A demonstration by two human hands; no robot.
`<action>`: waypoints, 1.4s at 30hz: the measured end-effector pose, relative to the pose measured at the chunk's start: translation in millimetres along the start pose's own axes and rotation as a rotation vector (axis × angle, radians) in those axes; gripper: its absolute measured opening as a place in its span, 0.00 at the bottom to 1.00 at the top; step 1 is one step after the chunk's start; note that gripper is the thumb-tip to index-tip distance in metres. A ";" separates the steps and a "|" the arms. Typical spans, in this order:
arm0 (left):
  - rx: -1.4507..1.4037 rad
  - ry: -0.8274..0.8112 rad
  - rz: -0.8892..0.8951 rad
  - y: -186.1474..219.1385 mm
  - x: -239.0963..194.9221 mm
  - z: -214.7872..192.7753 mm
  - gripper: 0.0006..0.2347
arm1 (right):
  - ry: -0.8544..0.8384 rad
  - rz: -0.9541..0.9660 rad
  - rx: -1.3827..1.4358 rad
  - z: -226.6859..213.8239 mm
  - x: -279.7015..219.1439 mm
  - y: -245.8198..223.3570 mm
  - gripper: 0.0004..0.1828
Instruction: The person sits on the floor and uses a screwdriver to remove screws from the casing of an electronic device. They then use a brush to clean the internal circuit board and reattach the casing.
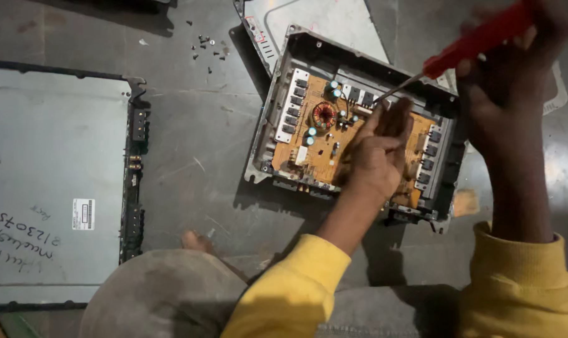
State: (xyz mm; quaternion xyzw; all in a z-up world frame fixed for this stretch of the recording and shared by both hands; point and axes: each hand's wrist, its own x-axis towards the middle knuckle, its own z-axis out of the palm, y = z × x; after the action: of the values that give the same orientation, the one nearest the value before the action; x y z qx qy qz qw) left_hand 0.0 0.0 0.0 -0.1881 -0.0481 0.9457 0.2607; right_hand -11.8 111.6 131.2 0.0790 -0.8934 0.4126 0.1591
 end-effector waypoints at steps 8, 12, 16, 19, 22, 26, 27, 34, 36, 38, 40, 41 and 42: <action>0.957 0.384 0.265 18.2 -41.7 75.6 0.13 | 0.165 -0.107 -0.248 22.9 0.5 -33.1 0.35; 1.110 0.267 0.563 39.3 -37.7 82.8 0.10 | 0.218 -0.107 -0.316 28.8 -3.8 -28.7 0.37; 1.193 0.156 0.566 46.9 -32.9 78.2 0.16 | 0.181 -0.091 -0.178 27.4 -6.0 -26.8 0.36; 1.492 -0.006 0.490 44.2 -22.8 73.9 0.26 | 0.258 -0.136 -0.295 33.3 -3.0 -20.3 0.38; 1.719 -0.132 0.461 41.8 -14.2 68.7 0.35 | 0.291 -0.113 -0.259 33.8 -3.1 -23.5 0.38; 1.740 -0.229 0.422 38.3 -6.2 57.5 0.37 | 0.311 -0.100 -0.166 32.4 -7.8 -21.6 0.36; 1.713 -0.278 0.470 38.7 -4.4 54.1 0.37 | 0.310 -0.099 -0.124 34.3 -9.8 -17.6 0.35; 1.620 -0.239 0.375 33.6 7.2 45.2 0.39 | 0.285 -0.101 -0.043 30.2 -8.4 3.2 0.32; 1.572 -0.134 0.237 35.5 4.7 45.5 0.39 | 0.254 -0.117 -0.043 32.6 -5.4 2.0 0.31; 1.705 -0.167 0.320 31.7 1.3 44.0 0.40 | 0.280 -0.150 -0.142 30.8 -6.1 0.7 0.33; 1.721 -0.191 0.366 28.7 4.7 44.0 0.39 | 0.321 -0.186 -0.227 28.9 -3.9 2.2 0.33; 1.676 -0.177 0.355 27.4 4.4 41.1 0.39 | 0.326 -0.183 -0.229 29.4 -6.6 3.8 0.33; 1.630 -0.163 0.345 25.5 4.7 37.6 0.39 | 0.330 -0.181 -0.232 29.4 -9.6 6.1 0.32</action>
State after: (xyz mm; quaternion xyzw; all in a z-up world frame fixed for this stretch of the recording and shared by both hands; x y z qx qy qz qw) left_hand -30.1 -19.3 28.4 0.1237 0.6616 0.7215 0.1625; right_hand -10.9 93.2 105.6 0.0714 -0.8859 0.2985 0.3478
